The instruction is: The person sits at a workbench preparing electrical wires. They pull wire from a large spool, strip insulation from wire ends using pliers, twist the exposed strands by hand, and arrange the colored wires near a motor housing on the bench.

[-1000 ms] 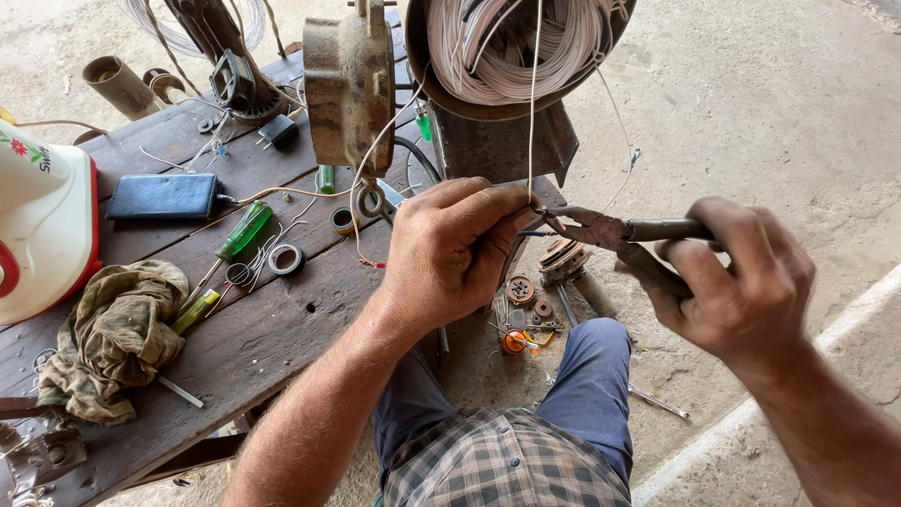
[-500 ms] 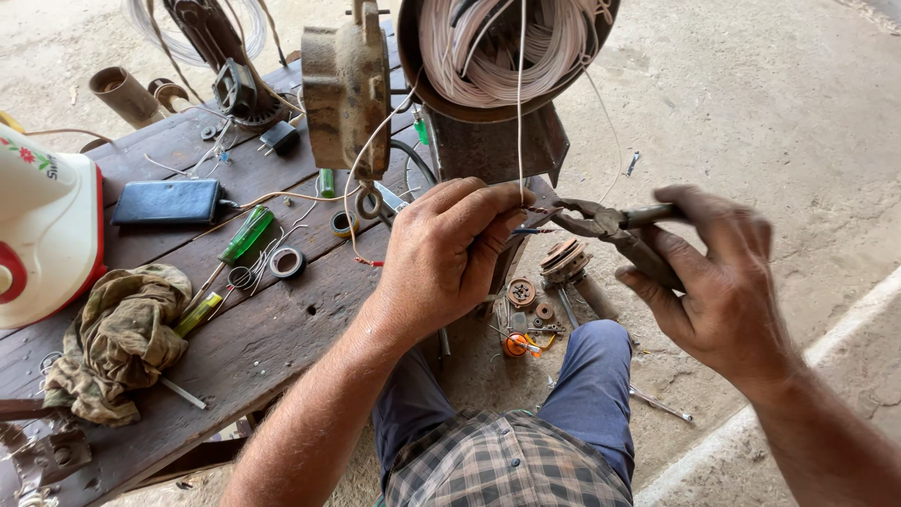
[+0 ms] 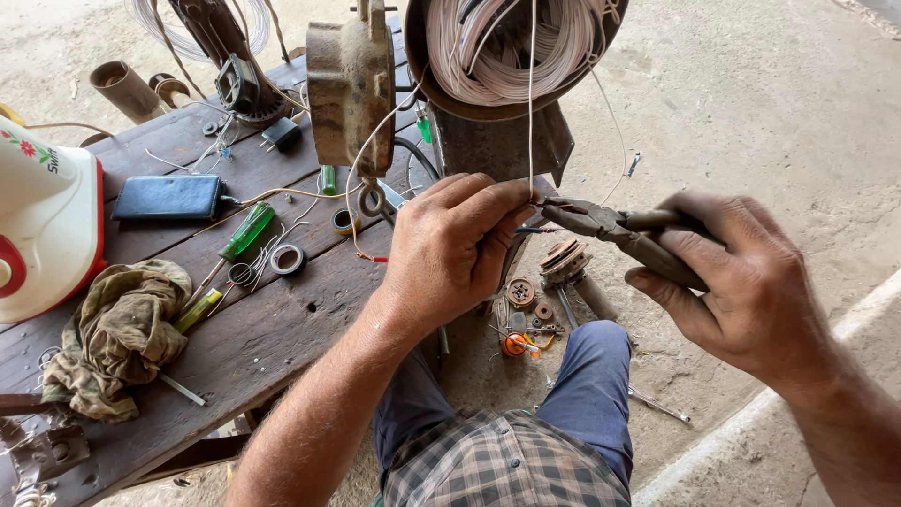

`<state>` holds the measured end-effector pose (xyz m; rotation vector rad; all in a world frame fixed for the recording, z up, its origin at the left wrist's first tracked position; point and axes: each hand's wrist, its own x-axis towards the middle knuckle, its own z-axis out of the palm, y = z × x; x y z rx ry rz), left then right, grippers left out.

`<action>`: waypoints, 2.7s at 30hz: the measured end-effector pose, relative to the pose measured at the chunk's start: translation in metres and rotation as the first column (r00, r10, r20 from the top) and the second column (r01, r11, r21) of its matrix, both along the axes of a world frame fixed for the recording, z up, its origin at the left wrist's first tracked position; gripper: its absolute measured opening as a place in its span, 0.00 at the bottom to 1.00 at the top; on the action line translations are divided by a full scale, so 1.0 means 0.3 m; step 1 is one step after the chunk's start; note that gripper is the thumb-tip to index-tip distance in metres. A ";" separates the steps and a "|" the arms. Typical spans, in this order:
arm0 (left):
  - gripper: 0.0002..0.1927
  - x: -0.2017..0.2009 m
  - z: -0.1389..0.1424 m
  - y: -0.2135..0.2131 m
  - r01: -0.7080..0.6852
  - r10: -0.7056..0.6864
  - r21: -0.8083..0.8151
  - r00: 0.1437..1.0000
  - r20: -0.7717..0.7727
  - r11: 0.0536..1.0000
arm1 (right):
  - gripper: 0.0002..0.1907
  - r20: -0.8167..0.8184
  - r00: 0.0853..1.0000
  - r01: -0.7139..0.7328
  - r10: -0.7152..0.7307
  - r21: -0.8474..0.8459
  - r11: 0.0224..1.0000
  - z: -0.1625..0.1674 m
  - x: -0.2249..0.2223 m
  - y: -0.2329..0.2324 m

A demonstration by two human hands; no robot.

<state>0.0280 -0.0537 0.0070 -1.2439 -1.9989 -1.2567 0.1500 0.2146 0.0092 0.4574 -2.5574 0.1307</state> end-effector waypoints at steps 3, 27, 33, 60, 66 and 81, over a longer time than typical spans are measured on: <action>0.07 -0.003 -0.002 0.010 -0.012 0.012 0.004 0.999 -0.033 1.000 | 0.20 0.169 0.984 -0.030 0.058 -0.164 0.986 -0.014 0.006 0.039; 0.07 -0.031 0.007 -0.032 0.192 -0.192 0.015 0.970 0.152 0.981 | 0.22 -0.546 0.838 0.233 0.024 0.397 0.888 -0.050 -0.044 0.139; 0.07 -0.035 0.015 -0.036 0.240 -0.246 0.052 0.949 0.196 0.969 | 0.16 -0.597 0.783 0.243 0.176 0.554 0.796 0.003 -0.066 0.130; 0.07 -0.001 -0.017 0.000 0.048 -0.053 0.084 0.997 0.062 0.995 | 0.19 -0.507 0.832 0.137 0.224 0.580 0.803 0.028 -0.067 0.130; 0.07 -0.001 -0.030 0.012 -0.027 0.031 0.065 0.998 -0.049 0.997 | 0.23 -0.156 0.987 0.046 0.019 0.406 0.913 0.075 -0.008 0.066; 0.08 -0.005 -0.006 -0.051 0.259 -0.314 0.217 0.909 0.275 0.941 | 0.28 -0.240 0.969 0.009 -0.064 -0.226 0.974 -0.190 -0.058 -0.074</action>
